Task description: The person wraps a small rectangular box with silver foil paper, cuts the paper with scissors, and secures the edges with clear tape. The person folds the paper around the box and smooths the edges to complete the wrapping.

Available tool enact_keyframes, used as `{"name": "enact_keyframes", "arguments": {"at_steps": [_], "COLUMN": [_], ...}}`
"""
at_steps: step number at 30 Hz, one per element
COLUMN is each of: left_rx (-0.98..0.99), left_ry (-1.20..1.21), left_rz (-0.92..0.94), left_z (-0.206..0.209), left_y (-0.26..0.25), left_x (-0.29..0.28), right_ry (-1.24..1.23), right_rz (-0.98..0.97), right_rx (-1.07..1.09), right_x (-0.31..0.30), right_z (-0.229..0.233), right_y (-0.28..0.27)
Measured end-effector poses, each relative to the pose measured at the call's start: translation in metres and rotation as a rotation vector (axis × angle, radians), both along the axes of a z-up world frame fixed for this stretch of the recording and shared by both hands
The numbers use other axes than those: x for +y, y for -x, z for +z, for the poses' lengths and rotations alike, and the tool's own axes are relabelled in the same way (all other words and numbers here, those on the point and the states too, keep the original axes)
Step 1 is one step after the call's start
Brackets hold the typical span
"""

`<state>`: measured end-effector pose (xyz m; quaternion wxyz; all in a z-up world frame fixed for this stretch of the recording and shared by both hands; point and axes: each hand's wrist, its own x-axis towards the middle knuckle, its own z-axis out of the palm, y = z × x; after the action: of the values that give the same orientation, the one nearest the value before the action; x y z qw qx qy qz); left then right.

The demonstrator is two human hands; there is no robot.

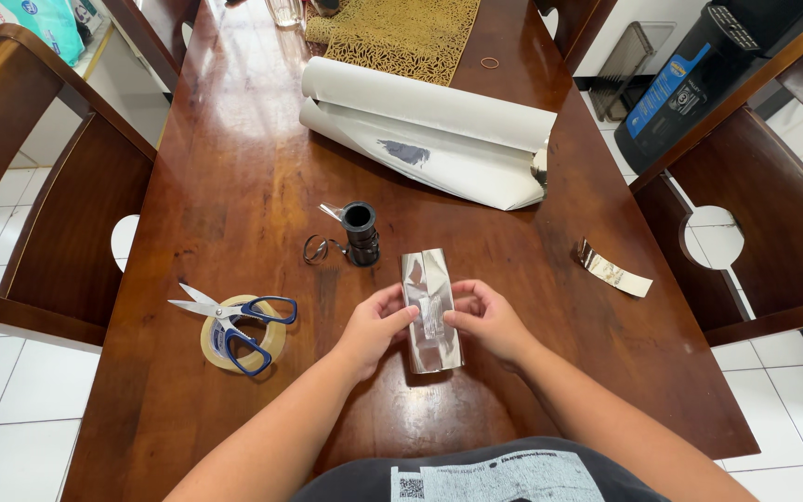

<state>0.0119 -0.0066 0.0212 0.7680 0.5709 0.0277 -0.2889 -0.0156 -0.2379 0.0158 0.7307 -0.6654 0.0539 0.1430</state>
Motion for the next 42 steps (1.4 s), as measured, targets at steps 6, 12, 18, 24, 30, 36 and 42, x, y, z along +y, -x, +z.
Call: {"name": "enact_keyframes", "arguments": {"at_steps": [6,12,18,24,30,36,42], "left_rx": [0.265,0.221,-0.091,-0.426,-0.201,-0.307,-0.419], "left_ry": [-0.203,-0.245,0.018,-0.116,-0.352,-0.872,-0.962], "left_rz": [-0.02,0.041,0.325,0.805,0.835,0.389,0.258], "left_z": [-0.01,-0.019,-0.014,-0.017,-0.048,-0.056,-0.037], "left_y": [0.003,0.01,0.005,0.006,0.023,0.034,0.031], "left_x": [-0.007,0.014,0.077,0.194,0.284,0.289,0.284], "right_ry": [0.155,0.418,0.875,0.612,0.895,1.328,1.273], "right_rz": [0.032,0.083,0.027,0.358,0.541,0.658,0.609], "right_rx": [0.342,0.384,-0.231,-0.493,-0.732,-0.417,-0.478], "right_x": [-0.009,-0.017,0.009,0.144,0.267,0.303,0.301], "right_z": [-0.025,-0.048,-0.01,0.027,0.045,0.064,0.05], "right_y": [-0.013,-0.027,-0.054,-0.074,-0.07,-0.065,-0.064]}}
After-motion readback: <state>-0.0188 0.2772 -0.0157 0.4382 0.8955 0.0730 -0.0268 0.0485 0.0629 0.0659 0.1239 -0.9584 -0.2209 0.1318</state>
